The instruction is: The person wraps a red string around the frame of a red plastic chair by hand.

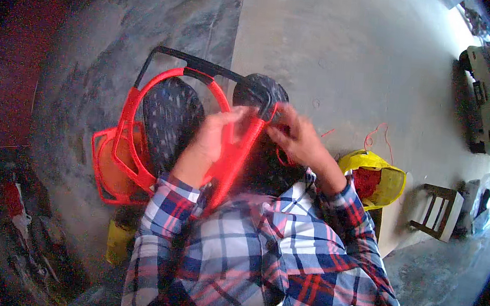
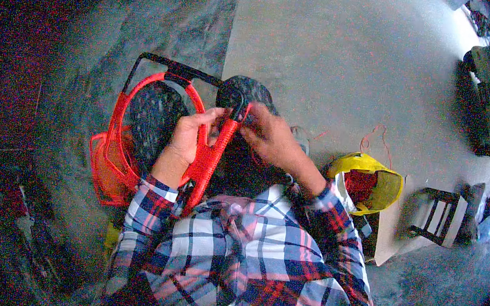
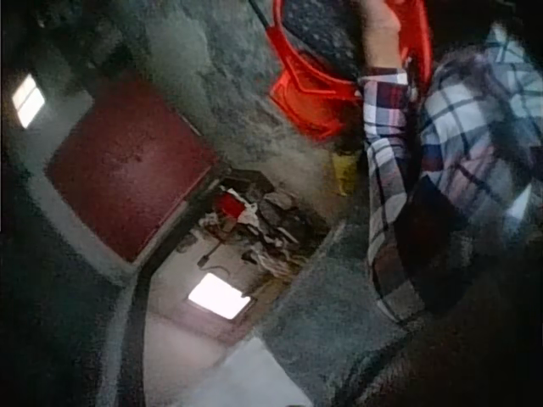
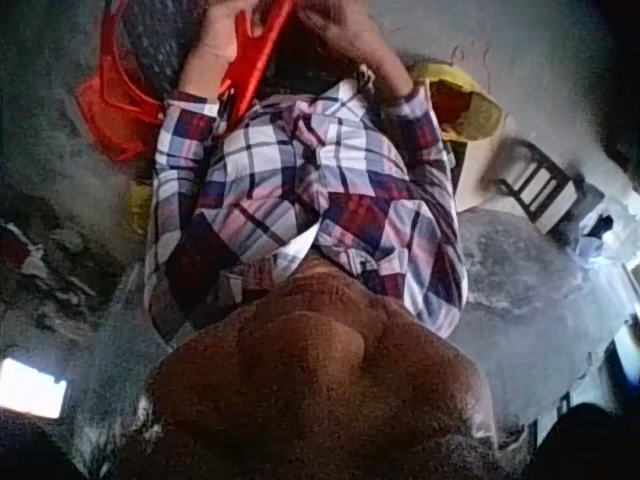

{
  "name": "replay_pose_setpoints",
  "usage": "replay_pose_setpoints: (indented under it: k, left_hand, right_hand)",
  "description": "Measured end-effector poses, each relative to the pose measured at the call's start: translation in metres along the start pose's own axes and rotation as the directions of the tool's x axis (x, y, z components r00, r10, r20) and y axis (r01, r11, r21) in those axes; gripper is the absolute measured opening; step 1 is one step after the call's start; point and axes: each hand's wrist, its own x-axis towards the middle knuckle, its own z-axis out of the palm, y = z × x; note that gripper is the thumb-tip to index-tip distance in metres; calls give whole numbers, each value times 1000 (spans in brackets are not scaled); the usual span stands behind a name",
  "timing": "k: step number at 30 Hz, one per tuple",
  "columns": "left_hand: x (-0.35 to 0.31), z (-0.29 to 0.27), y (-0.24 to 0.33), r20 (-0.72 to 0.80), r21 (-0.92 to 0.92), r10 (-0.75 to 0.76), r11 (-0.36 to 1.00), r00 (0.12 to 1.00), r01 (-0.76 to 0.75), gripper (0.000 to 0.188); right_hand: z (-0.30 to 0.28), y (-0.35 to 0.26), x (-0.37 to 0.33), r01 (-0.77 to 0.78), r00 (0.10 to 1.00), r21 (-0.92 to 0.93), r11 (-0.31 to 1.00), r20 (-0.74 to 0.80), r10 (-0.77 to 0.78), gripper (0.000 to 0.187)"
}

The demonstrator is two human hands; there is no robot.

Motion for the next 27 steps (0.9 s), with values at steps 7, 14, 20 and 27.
replay_pose_setpoints:
  k: [7,14,20,27]
  left_hand:
    - [8,-14,-4,-97,237,157,963,983,-131,20]
    - [4,0,-3,-75,22,180,984,981,-179,21]
    - [10,-17,-5,-124,36,153,988,980,-149,23]
    - [2,-9,3,166,44,-81,996,983,74,31]
  right_hand:
    - [2,-3,30,206,953,278,938,-273,-129,58]
    - [7,-4,40,321,907,-452,832,-108,-408,37]
    - [-43,-21,17,265,886,-80,961,-372,-275,28]
    - [-97,29,-74,123,990,655,746,-136,-44,24]
